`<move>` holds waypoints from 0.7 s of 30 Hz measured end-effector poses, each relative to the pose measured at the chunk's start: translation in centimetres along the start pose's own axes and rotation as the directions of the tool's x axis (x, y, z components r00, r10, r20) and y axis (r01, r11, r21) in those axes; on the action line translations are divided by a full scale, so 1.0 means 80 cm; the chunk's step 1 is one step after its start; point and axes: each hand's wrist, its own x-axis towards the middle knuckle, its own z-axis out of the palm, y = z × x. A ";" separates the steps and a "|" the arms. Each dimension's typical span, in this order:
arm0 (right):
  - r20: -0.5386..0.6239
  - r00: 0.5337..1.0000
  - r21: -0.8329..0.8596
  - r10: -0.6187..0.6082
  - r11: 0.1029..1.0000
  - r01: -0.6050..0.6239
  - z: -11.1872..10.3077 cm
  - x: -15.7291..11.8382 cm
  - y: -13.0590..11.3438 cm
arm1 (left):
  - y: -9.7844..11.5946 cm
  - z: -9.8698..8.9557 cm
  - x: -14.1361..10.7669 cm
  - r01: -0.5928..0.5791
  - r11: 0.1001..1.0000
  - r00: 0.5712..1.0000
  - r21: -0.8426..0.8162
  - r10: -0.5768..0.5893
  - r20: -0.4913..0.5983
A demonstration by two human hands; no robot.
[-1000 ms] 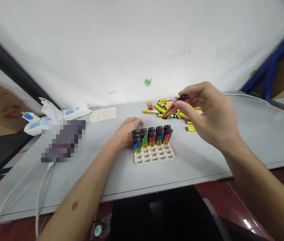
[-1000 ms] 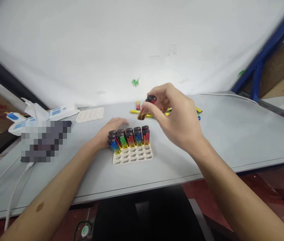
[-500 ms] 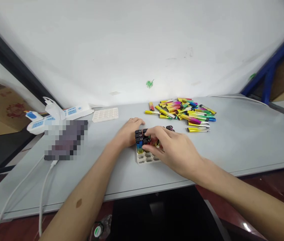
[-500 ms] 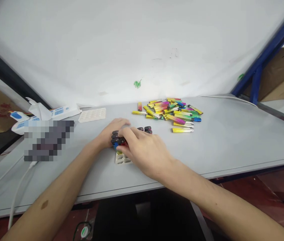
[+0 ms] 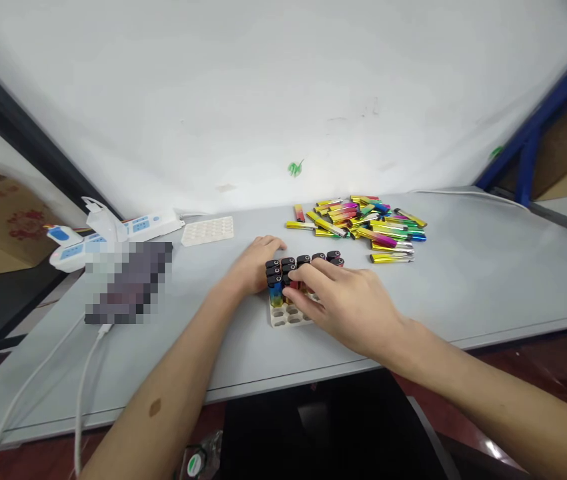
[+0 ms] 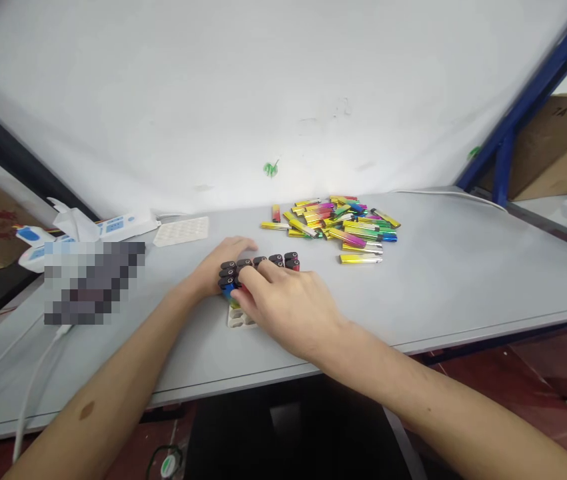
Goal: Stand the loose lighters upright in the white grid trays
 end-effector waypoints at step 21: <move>0.155 0.745 -0.271 0.649 0.753 -0.600 0.000 -0.055 0.216 | -0.001 0.000 0.002 0.052 0.999 0.998 0.003 -0.052 0.020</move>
